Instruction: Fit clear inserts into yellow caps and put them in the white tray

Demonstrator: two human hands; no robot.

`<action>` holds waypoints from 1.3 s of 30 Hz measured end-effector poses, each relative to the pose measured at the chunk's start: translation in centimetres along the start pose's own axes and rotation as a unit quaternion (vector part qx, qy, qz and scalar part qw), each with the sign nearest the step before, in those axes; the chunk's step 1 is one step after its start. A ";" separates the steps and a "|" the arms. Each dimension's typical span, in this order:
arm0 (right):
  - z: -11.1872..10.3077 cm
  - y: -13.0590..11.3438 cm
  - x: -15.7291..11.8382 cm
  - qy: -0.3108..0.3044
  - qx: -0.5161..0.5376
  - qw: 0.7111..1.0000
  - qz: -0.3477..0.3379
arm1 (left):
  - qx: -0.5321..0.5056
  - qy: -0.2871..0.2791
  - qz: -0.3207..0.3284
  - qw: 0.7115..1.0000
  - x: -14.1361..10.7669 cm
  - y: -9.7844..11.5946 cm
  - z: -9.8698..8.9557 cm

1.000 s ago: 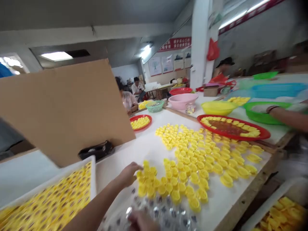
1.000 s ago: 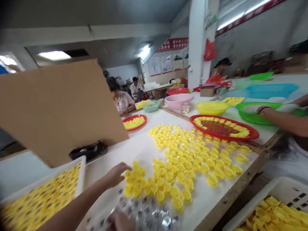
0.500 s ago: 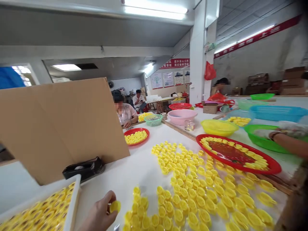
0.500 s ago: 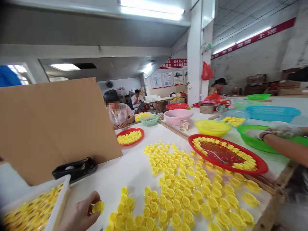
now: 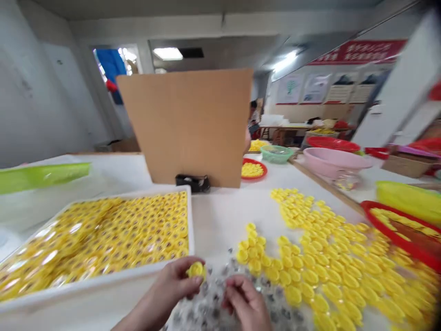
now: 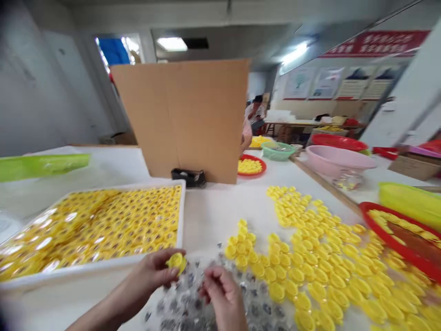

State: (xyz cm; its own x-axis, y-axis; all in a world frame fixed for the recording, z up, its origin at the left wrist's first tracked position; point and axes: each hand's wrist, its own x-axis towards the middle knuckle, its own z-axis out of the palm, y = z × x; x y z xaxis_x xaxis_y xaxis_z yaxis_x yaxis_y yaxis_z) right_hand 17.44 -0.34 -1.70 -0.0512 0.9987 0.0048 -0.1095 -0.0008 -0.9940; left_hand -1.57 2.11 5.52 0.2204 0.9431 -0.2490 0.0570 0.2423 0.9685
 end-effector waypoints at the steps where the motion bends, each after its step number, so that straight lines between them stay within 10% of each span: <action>1: 0.5 -0.3 0.2 0.007 0.015 1.000 -0.010 | -0.024 -0.008 0.003 1.000 -0.2 0.3 -0.4; 14: 6.6 -5.9 5.5 -0.134 -0.150 0.979 -0.028 | 0.031 -0.047 0.066 0.996 0.3 -0.5 -4.0; 22: 6.4 -7.4 5.6 -0.170 -0.316 0.929 -0.089 | 0.091 -0.001 0.046 0.995 1.2 -1.0 -4.1; 32: 4.6 -9.6 5.3 -0.233 -0.382 0.880 -0.159 | -0.122 -0.110 -0.029 0.986 1.6 -0.5 -3.3; 39: 4.3 -9.6 4.5 -0.211 -0.387 0.878 -0.185 | -0.036 -0.105 -0.027 0.993 1.1 0.8 -2.7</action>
State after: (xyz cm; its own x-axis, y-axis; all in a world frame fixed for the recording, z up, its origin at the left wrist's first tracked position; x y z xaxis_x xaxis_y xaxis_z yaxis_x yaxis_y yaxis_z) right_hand 13.95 3.94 8.30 -0.5356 0.8151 0.2210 0.5038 0.5184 -0.6909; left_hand -3.88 4.00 6.02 0.4182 0.8613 -0.2885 0.0063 0.3148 0.9491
